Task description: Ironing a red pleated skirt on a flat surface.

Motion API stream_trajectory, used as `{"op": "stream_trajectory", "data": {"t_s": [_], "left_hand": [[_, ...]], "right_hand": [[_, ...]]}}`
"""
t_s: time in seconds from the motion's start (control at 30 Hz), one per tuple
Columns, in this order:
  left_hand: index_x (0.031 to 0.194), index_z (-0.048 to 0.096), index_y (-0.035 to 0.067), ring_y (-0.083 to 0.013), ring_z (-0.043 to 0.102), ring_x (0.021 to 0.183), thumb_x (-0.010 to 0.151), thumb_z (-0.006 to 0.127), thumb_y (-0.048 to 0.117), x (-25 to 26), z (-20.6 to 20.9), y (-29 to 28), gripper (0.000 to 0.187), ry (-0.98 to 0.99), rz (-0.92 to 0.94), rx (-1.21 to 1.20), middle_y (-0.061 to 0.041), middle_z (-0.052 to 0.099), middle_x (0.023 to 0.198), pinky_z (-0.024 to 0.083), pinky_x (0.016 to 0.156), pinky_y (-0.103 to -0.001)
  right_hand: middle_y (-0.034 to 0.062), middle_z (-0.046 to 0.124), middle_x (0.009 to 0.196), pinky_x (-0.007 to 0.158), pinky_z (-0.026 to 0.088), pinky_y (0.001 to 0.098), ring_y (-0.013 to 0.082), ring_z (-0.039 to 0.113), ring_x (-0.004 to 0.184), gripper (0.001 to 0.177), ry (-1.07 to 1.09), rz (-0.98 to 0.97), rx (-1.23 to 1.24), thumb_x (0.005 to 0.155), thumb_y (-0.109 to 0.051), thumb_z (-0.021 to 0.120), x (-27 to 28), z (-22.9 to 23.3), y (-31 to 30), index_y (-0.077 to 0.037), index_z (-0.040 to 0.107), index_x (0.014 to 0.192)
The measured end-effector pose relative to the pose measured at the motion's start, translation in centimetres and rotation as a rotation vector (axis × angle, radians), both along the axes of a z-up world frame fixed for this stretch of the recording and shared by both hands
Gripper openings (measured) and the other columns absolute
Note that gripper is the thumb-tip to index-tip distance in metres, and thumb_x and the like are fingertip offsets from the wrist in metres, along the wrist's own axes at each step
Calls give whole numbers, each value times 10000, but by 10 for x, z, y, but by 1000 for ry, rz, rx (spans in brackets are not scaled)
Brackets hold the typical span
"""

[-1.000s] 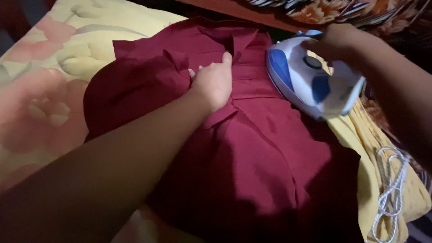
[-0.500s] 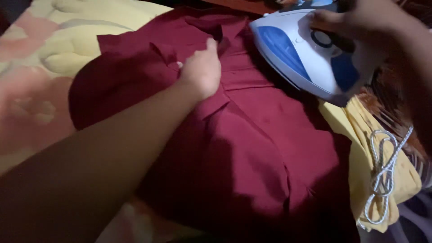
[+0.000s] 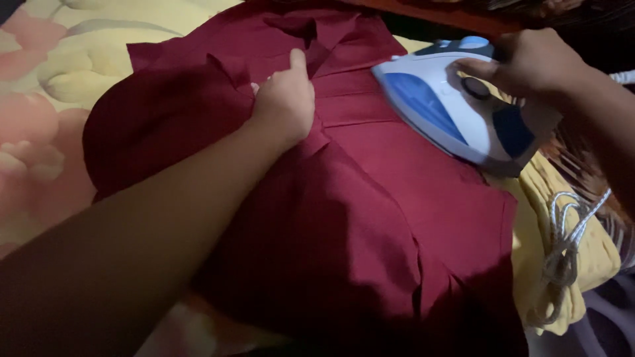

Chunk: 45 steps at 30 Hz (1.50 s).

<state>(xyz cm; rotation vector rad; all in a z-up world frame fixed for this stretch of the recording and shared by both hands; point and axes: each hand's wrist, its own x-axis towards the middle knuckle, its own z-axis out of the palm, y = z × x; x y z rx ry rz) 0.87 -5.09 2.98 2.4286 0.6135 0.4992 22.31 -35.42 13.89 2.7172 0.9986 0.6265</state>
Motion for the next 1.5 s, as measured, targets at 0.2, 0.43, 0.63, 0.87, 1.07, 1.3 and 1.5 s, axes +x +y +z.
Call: {"op": "stream_trajectory", "data": {"t_s": [0.2, 0.43, 0.63, 0.87, 1.07, 1.3, 1.5], "left_hand": [[1435, 337, 84, -462, 462, 1371, 1028, 472, 165, 0, -4, 1, 436, 99, -61, 92, -279, 689, 1134, 138, 1217, -617], [1448, 337, 68, -444, 588, 1257, 1036, 428, 117, -2, 5, -3, 425, 11, -40, 22, -260, 702, 1122, 206, 1210, -642], [1424, 363, 48, -426, 667, 1107, 1041, 451, 174, 5, -1, 4, 413, -68, 13, -34, -220, 721, 1055, 256, 1182, -643], [1347, 413, 36, -355, 719, 1039, 1051, 424, 202, 10, 4, 6, 339, -32, 19, -110, -210, 702, 1061, 563, 924, -565], [1320, 440, 30, -400, 684, 1047, 1078, 431, 203, 9, 4, 8, 299, -42, 12, -29, -244, 672, 1068, 541, 917, -557], [1353, 409, 13, -336, 724, 994, 1055, 413, 174, 14, 2, 13, 339, -43, 5, -121, -212, 698, 1034, 579, 868, -513], [1328, 467, 4, -358, 707, 1010, 1066, 424, 221, 29, -7, 29, 343, -38, 0, -38, -231, 663, 1089, 579, 853, -514]], "right_hand": [[190, 763, 829, 697, 605, 440, 323, 747, 721, 721, 70, -214, -84, 1088, -692, 561, 22, 20, -30, -15, 795, 1008], [232, 738, 1054, 690, 594, 425, 341, 741, 838, 832, 159, 221, 152, 850, -674, 729, -51, 42, -4, 17, 681, 1311], [265, 751, 1061, 821, 621, 465, 381, 765, 860, 951, 98, 86, -104, 825, -694, 774, -9, 0, -4, 21, 641, 1438], [259, 738, 1038, 805, 622, 479, 375, 759, 879, 1046, 246, 181, 32, 742, -748, 770, -18, -7, 1, 65, 654, 1390], [243, 748, 812, 739, 638, 455, 334, 766, 722, 1048, 170, -63, -57, 722, -810, 762, -36, -3, 22, 68, 715, 1291], [239, 761, 863, 714, 609, 440, 336, 755, 724, 906, 72, -150, 59, 810, -713, 809, 0, 8, -56, 63, 734, 1272], [186, 720, 1151, 810, 604, 363, 304, 734, 946, 649, -169, 578, -18, 951, -577, 704, 4, 43, -51, -26, 633, 1286]]}}
